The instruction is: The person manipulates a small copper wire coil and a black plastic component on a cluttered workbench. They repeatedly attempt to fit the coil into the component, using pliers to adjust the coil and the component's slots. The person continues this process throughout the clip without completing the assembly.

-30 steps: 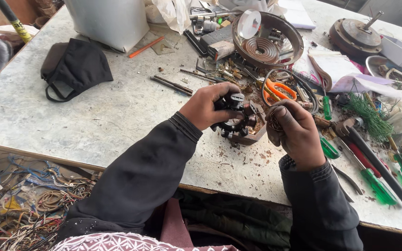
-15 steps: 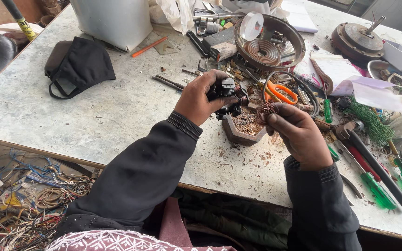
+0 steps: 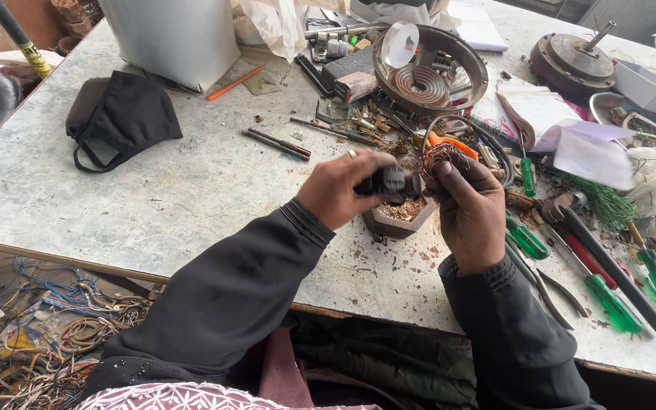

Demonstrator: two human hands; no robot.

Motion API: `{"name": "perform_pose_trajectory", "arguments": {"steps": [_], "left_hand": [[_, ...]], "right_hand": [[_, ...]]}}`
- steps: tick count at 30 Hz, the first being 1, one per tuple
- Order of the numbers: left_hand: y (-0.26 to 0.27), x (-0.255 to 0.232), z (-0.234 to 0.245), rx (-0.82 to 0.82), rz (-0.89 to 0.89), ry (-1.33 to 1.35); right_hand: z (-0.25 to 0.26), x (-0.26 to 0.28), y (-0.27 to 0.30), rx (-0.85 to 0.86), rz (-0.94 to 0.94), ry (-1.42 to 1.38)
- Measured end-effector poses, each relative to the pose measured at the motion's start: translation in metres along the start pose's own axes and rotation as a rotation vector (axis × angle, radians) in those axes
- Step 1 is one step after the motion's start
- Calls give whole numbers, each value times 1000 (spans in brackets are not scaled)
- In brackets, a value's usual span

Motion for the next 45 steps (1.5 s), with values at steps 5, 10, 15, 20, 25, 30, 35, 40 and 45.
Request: {"name": "perform_pose_trajectory", "arguments": {"steps": [5,10,15,20,25,30,35,40,45], "left_hand": [[4,-7,0,22,-10,-28],[4,-7,2,-16,16,129],[2,0,4,-51,85,283],[2,0,3,-31,108,305],[2,8,-6,6,223,499],[2,22,-6,-8,327,669],[4,35,-7,-34,468,818],[5,36,-12,-13,513,862],[6,40,-13,-35,580,939]], "right_hand": [[3,9,0,-23,108,261],[-1,17,2,-12,249,582],[-5,10,-4,34,220,676],[-21,22,8,9,480,1130],[-32,29,18,16,616,1321],[-17,8,7,146,82,889],[-35,23,8,475,250,661],[-45,32,14,426,399,965],[-58,46,21,307,695,1344]]}}
Point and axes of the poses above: each hand's wrist, its own y-axis away from the middle knuckle, its own z-axis out of the back of the hand, x = y × z, the point moved 6 cm from there along -y, towards the middle knuckle, and after that the axes turned 10 degrees about y, right-handed, at the moved point
